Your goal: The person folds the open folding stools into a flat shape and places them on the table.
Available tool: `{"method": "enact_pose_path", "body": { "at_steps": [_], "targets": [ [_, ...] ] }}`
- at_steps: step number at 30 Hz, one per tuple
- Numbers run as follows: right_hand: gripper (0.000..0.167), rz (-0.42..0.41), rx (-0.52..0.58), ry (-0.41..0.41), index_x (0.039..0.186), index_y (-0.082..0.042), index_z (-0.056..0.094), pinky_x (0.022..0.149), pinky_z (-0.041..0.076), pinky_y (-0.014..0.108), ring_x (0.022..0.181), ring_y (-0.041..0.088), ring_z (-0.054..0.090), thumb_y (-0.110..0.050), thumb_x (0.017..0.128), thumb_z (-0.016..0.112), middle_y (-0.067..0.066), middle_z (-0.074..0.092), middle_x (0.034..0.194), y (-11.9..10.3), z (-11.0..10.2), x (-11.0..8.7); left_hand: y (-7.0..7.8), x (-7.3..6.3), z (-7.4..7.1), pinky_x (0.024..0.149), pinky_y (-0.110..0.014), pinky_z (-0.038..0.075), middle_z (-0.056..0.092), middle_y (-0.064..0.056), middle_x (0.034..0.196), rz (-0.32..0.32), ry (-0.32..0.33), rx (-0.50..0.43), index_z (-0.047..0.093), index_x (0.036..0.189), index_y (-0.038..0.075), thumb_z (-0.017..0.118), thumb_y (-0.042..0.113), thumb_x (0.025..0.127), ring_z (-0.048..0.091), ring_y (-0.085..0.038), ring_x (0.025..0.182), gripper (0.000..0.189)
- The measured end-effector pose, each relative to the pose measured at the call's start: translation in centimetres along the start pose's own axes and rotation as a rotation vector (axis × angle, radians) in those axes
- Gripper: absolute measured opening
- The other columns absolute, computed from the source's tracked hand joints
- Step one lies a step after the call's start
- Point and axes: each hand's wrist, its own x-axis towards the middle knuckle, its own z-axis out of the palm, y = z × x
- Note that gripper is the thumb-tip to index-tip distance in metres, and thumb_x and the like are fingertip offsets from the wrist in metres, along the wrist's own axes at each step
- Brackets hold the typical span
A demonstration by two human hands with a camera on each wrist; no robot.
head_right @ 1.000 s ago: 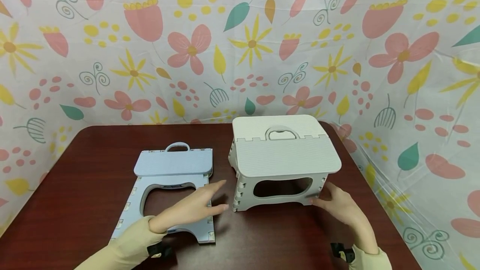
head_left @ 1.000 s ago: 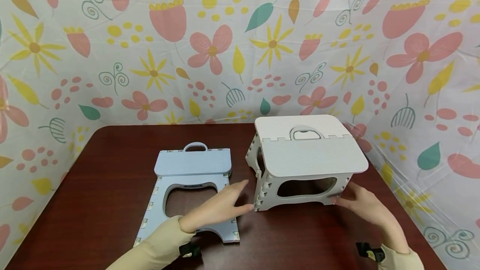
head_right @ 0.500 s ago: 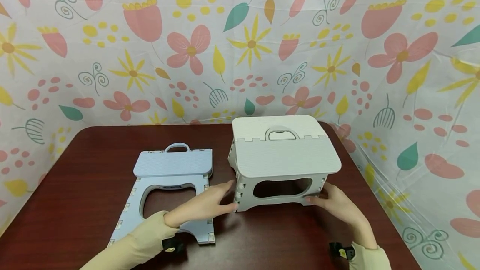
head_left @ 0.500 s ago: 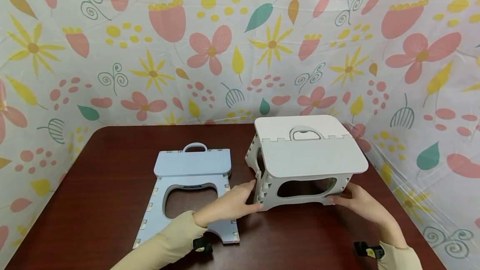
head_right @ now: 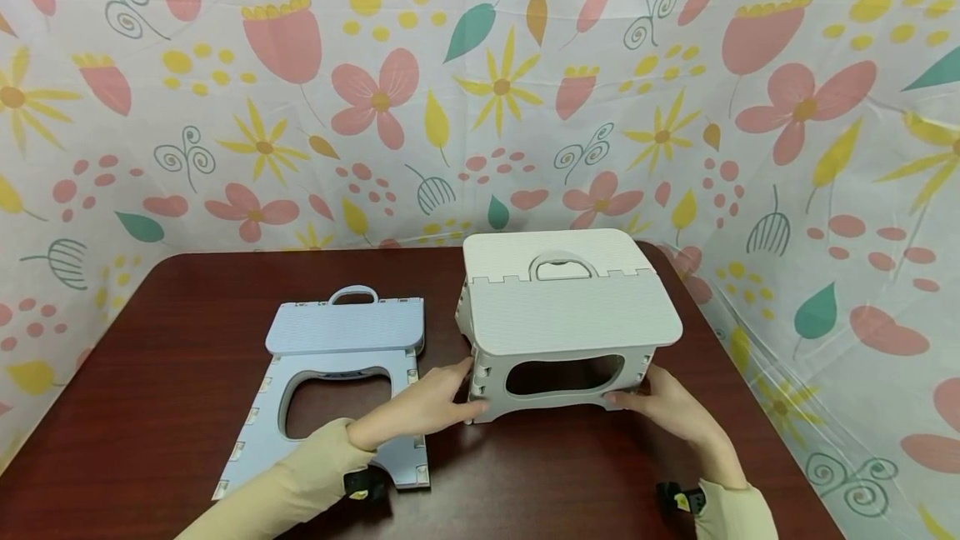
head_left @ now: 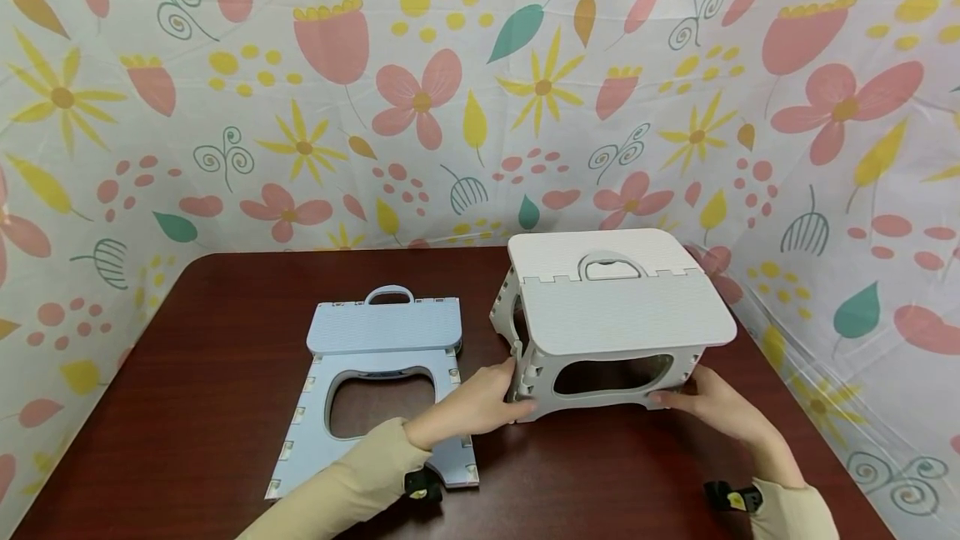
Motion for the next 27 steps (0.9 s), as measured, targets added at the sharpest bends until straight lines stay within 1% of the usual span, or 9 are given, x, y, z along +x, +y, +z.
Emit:
{"method": "enact_pose_path", "body": {
  "at_steps": [3, 7, 11, 12, 15, 18, 22, 25, 27],
  "targets": [
    [0.058, -0.013, 0.041, -0.010, 0.128, 0.009, 0.045, 0.070, 0.050, 0.026, 0.084, 0.004, 0.059, -0.025, 0.088, 0.072, 0.014, 0.064, 0.106, 0.1, 0.2, 0.1, 0.0, 0.3, 0.1, 0.069, -0.019, 0.048, 0.070, -0.012, 0.104, -0.005, 0.019, -0.011, 0.034, 0.142, -0.009, 0.066, 0.035, 0.091, 0.064, -0.006, 0.078, 0.075],
    [0.056, -0.033, 0.076, -0.009, 0.127, 0.009, 0.045, 0.067, 0.051, 0.029, 0.079, 0.005, 0.060, -0.021, 0.088, 0.072, 0.011, 0.064, 0.100, 0.3, 0.4, 0.3, 0.0, 0.8, 0.4, 0.072, -0.019, 0.049, 0.069, -0.010, 0.101, 0.007, 0.058, 0.000, 0.039, 0.139, -0.008, 0.069, 0.035, 0.089, 0.064, -0.005, 0.075, 0.073],
    [0.049, -0.056, 0.085, 0.006, 0.120, 0.008, 0.049, 0.065, 0.050, 0.029, 0.073, 0.005, 0.059, -0.018, 0.087, 0.073, 0.005, 0.063, 0.092, 0.5, 0.6, 0.5, 0.1, 1.2, 0.5, 0.074, -0.021, 0.049, 0.066, -0.009, 0.105, 0.015, 0.076, -0.016, 0.043, 0.135, -0.004, 0.071, 0.036, 0.087, 0.065, -0.009, 0.081, 0.068],
    [0.046, -0.065, 0.083, 0.010, 0.117, 0.008, 0.050, 0.064, 0.049, 0.028, 0.072, 0.005, 0.058, -0.017, 0.087, 0.073, 0.004, 0.063, 0.090, 0.5, 0.6, 0.6, 0.2, 1.2, 0.5, 0.074, -0.021, 0.050, 0.065, -0.010, 0.107, 0.008, 0.077, -0.021, 0.044, 0.134, -0.004, 0.072, 0.037, 0.087, 0.065, -0.010, 0.084, 0.068],
    [0.047, -0.080, 0.092, 0.024, 0.118, 0.009, 0.049, 0.063, 0.047, 0.027, 0.071, 0.005, 0.056, -0.016, 0.086, 0.073, 0.003, 0.062, 0.088, 0.5, 0.7, 0.7, 0.4, 1.3, 0.6, 0.073, -0.023, 0.050, 0.063, -0.015, 0.112, -0.022, 0.085, -0.035, 0.044, 0.132, -0.006, 0.073, 0.039, 0.085, 0.066, -0.016, 0.089, 0.072],
    [0.050, -0.069, 0.114, 0.038, 0.121, 0.009, 0.048, 0.064, 0.046, 0.025, 0.073, 0.004, 0.054, -0.015, 0.086, 0.074, 0.002, 0.061, 0.091, 0.6, 0.8, 0.8, 0.7, 1.3, 0.9, 0.071, -0.024, 0.050, 0.061, -0.019, 0.111, -0.064, 0.088, -0.039, 0.040, 0.133, -0.013, 0.075, 0.042, 0.083, 0.066, -0.020, 0.089, 0.082],
    [0.057, -0.065, 0.124, 0.062, 0.129, 0.007, 0.043, 0.068, 0.045, 0.023, 0.080, 0.001, 0.054, -0.014, 0.086, 0.074, 0.005, 0.061, 0.101, 0.8, 1.0, 0.8, 1.1, 1.3, 1.2, 0.073, -0.026, 0.051, 0.062, -0.022, 0.112, -0.097, 0.094, -0.066, 0.035, 0.136, -0.016, 0.077, 0.041, 0.081, 0.066, -0.021, 0.092, 0.090],
    [0.063, -0.072, 0.123, 0.073, 0.135, 0.005, 0.038, 0.069, 0.045, 0.023, 0.084, 0.000, 0.053, -0.014, 0.085, 0.074, 0.009, 0.060, 0.109, 0.9, 1.1, 0.9, 1.3, 1.4, 1.4, 0.073, -0.027, 0.051, 0.064, -0.022, 0.110, -0.107, 0.117, -0.098, 0.035, 0.135, -0.015, 0.079, 0.038, 0.080, 0.067, -0.022, 0.092, 0.088],
    [0.064, -0.077, 0.132, 0.071, 0.134, 0.004, 0.038, 0.067, 0.046, 0.025, 0.082, 0.000, 0.054, -0.014, 0.085, 0.074, 0.009, 0.060, 0.107, 1.0, 1.1, 0.9, 1.3, 1.4, 1.5, 0.072, -0.027, 0.052, 0.066, -0.022, 0.107, -0.109, 0.143, -0.109, 0.038, 0.131, -0.014, 0.080, 0.037, 0.079, 0.068, -0.023, 0.091, 0.084]
  ]
}}
